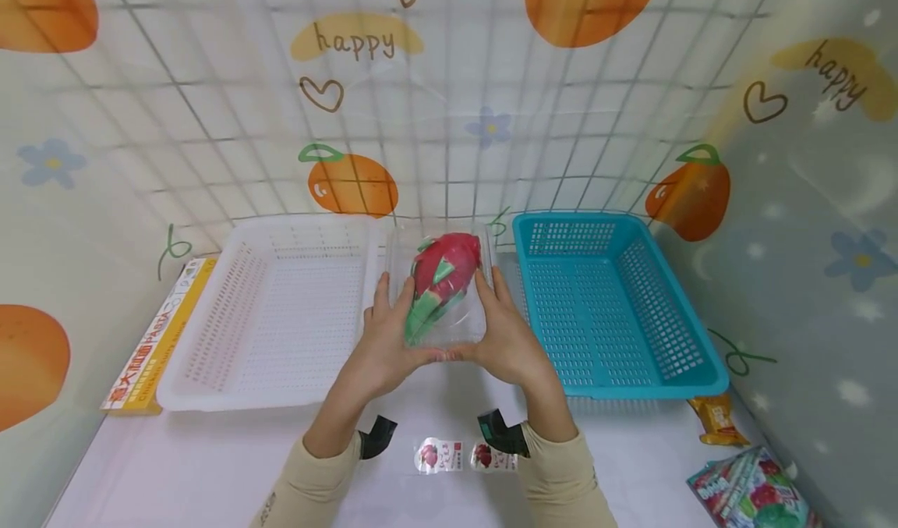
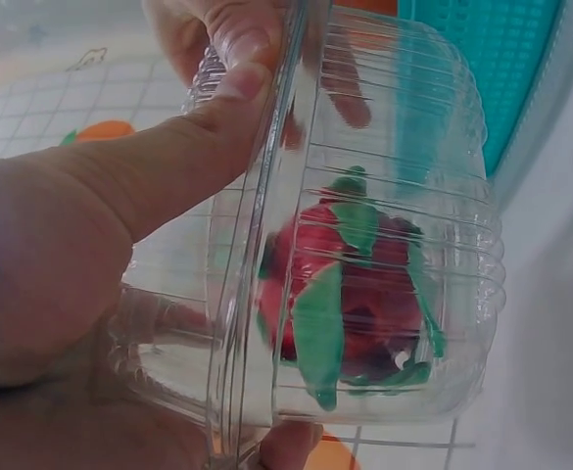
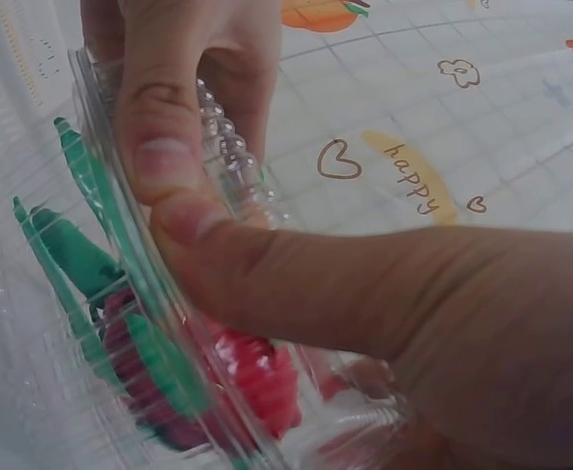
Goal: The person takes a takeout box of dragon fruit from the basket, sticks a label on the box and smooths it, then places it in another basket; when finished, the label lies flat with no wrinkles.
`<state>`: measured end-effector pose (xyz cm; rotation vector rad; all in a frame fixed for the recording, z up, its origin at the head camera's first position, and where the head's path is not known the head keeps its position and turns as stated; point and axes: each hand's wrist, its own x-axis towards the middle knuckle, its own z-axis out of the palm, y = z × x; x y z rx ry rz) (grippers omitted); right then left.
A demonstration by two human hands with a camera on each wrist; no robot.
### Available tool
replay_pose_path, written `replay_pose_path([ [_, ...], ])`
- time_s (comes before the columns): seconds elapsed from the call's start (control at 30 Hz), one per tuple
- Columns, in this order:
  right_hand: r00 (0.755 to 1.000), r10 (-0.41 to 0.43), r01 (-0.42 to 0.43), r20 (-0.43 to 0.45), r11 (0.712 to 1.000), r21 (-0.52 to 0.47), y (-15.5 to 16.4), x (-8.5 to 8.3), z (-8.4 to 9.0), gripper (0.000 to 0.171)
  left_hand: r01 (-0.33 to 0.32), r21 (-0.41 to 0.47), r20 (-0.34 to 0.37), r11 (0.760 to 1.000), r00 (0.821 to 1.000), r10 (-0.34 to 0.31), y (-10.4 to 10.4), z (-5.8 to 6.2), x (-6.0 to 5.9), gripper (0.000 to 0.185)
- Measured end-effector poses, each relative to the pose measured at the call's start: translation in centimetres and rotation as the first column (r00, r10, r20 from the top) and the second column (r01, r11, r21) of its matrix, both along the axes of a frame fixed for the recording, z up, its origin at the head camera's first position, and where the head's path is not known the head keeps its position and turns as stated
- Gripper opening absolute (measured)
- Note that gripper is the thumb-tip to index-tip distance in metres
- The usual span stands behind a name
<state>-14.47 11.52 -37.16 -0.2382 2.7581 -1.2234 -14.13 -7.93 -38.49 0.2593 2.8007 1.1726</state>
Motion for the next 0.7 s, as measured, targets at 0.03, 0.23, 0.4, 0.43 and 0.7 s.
replay_pose_path([
  [0.03, 1.000, -0.001, 0.001, 0.000, 1.000, 0.005, 0.0, 0.0, -0.1, 0.123, -0.001, -0.002, -0.002, 1.000, 1.000, 0.001, 0.0, -0.1, 0.0, 0.117],
  [0.23, 1.000, -0.008, 0.008, 0.009, 1.000, 0.000, 0.0, -0.1, -0.6, 0.122, -0.012, 0.002, -0.003, 1.000, 1.000, 0.012, 0.2, -0.5, 0.0, 0.116],
  [0.4, 1.000, -0.017, 0.017, 0.013, 1.000, 0.003, 0.0, -0.1, -0.9, 0.123, -0.016, 0.003, 0.002, 1.000, 1.000, 0.016, 0.3, -0.9, 0.0, 0.114],
  [0.43, 1.000, -0.017, 0.017, 0.011, 1.000, 0.005, 0.0, -0.2, -1.1, 0.123, -0.016, 0.003, 0.000, 1.000, 1.000, 0.016, 0.4, -0.9, 0.0, 0.114],
  [0.7, 0.999, -0.034, 0.034, 0.012, 0.999, -0.006, -0.1, -0.5, -2.0, 0.121, -0.016, -0.002, -0.005, 1.000, 1.000, 0.016, 0.5, -1.5, -0.1, 0.110],
])
